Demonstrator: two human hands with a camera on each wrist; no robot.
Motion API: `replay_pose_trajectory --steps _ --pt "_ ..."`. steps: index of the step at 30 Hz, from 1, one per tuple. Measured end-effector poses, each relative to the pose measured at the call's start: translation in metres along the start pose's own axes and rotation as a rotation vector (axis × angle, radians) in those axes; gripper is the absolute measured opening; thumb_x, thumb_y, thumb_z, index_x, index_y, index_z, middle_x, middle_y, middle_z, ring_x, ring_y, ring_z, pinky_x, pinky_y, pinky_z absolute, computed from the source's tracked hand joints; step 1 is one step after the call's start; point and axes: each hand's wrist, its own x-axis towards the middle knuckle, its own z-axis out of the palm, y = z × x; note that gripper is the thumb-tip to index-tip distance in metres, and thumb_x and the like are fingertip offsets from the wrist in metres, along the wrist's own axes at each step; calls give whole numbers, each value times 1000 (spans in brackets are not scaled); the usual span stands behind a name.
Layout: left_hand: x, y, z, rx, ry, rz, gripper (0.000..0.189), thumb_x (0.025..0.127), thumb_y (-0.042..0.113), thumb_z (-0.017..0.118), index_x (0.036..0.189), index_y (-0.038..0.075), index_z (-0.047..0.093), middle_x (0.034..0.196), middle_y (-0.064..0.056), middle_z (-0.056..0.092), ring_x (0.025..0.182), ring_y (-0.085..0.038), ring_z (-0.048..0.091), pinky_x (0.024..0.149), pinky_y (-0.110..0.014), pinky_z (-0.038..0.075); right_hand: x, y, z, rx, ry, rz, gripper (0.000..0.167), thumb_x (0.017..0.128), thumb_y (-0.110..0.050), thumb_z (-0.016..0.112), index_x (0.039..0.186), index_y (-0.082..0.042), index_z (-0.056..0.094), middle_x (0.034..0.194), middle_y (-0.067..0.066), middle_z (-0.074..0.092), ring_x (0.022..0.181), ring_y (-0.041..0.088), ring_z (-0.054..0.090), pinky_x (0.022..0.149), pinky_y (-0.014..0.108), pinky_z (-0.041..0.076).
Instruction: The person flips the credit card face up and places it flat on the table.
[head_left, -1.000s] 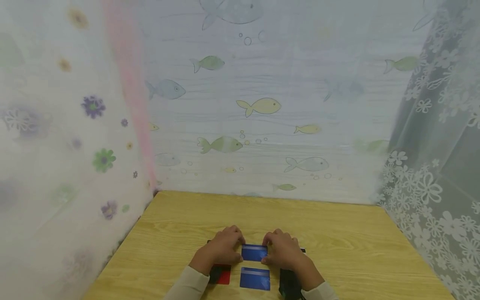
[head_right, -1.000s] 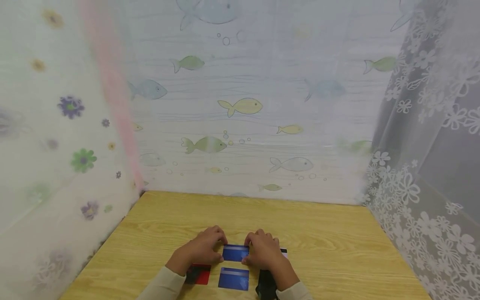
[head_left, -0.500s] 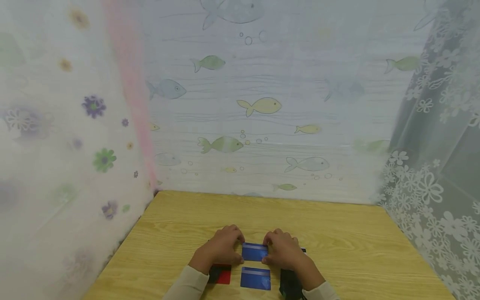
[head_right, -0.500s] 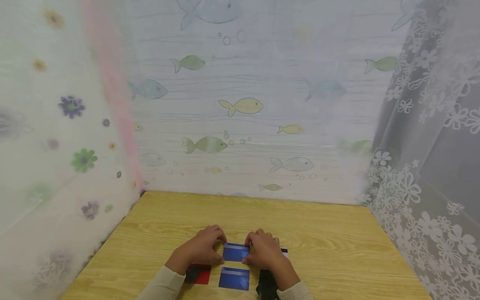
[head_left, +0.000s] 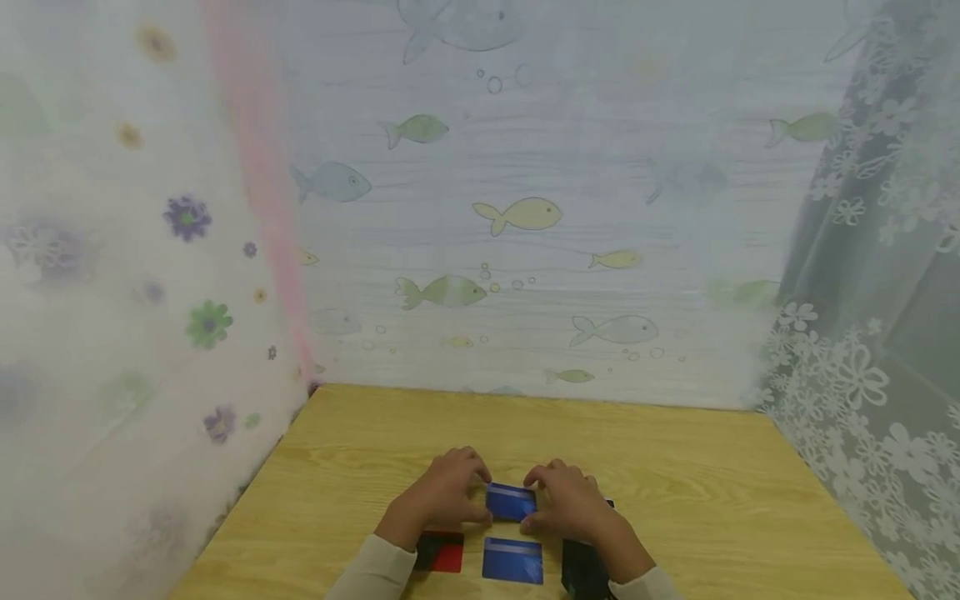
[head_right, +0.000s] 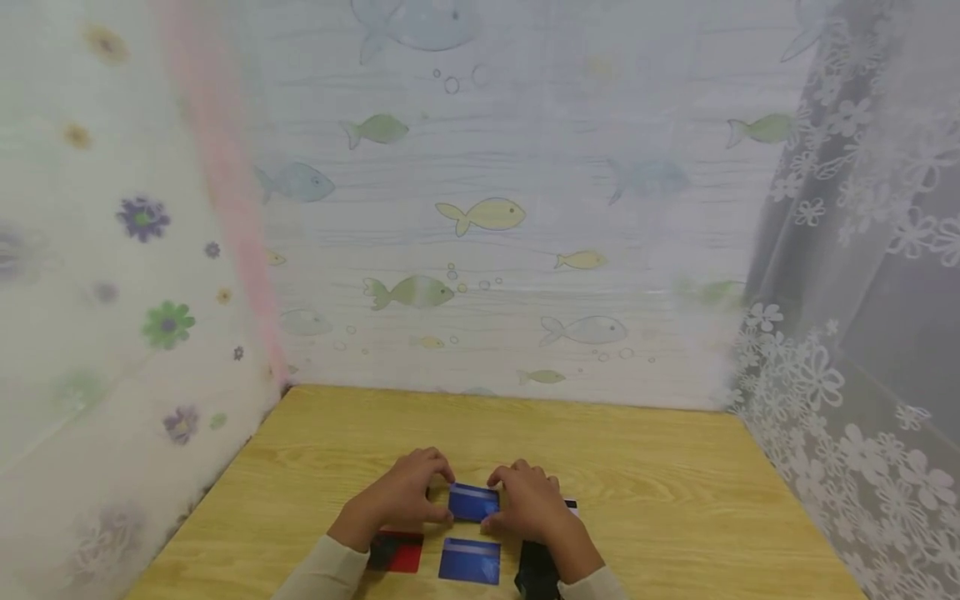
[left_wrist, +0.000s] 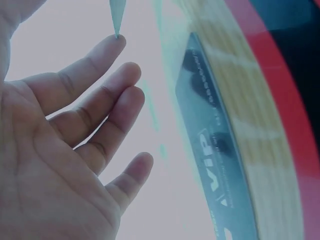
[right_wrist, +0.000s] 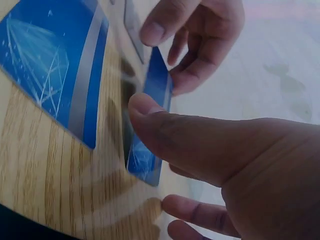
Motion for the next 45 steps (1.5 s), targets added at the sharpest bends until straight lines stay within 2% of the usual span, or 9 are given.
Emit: replay_pose_trajectory --steps 4,12,21,26,29,33,36,41,45 --pt "0 3 -4 -19 21 32 47 80 49 85 116 24 71 125 6 60 120 -20 54 108 -54 42 0 -3 0 -6 30 -49 63 79 -51 88 131 -24 66 118 3 63 103 25 57 85 62 43" --pt "1 8 -7 -35 51 82 45 81 48 84 117 24 70 127 7 59 124 -21 53 108 -56 41 2 -8 2 10 67 -122 69 79 -54 87 136 -21 65 128 4 61 112 27 56 89 60 44" --pt "2 13 -9 -48 82 123 46 82 46 84 120 23 70 126 7 60 123 -19 53 108 -55 40 2 -9 4 93 69 -165 60 84 -52 83 134 -26 65 129 0 58 117 25 56 97 63 43" --pt "1 13 -10 -56 89 147 56 83 50 83 128 19 68 130 5 60 125 -21 54 108 -57 40 4 -9 4 114 66 -152 59 86 -55 79 136 -26 64 129 -1 58 118 24 58 98 61 45" --pt "-1 13 -10 -58 88 166 65 83 54 82 134 17 66 131 4 60 124 -21 54 107 -58 41 5 -8 3 141 67 -150 59 89 -55 77 137 -25 62 127 0 58 115 22 59 96 55 48" --pt "-1 11 -9 -64 84 170 68 82 56 82 135 19 64 131 4 60 123 -20 55 105 -56 43 6 -8 2 202 82 -168 56 90 -49 78 138 -24 61 124 -1 59 109 20 59 89 43 53" --pt "0 11 -8 -71 77 162 66 81 56 83 133 20 65 131 5 60 123 -20 55 105 -55 43 6 -8 2 253 94 -186 57 91 -47 78 139 -23 59 124 -3 60 108 20 60 88 38 54" --pt "0 9 -6 -64 67 163 64 82 58 82 131 19 66 130 5 59 121 -19 54 103 -53 44 5 -8 4 328 113 -206 58 93 -43 77 142 -20 57 128 -5 61 110 22 62 90 37 54" --pt "0 8 -4 -74 45 156 67 82 61 80 133 19 65 131 7 58 122 -18 53 104 -52 44 6 -9 4 378 117 -196 56 93 -41 78 139 -19 57 124 -5 63 111 27 63 90 41 54"
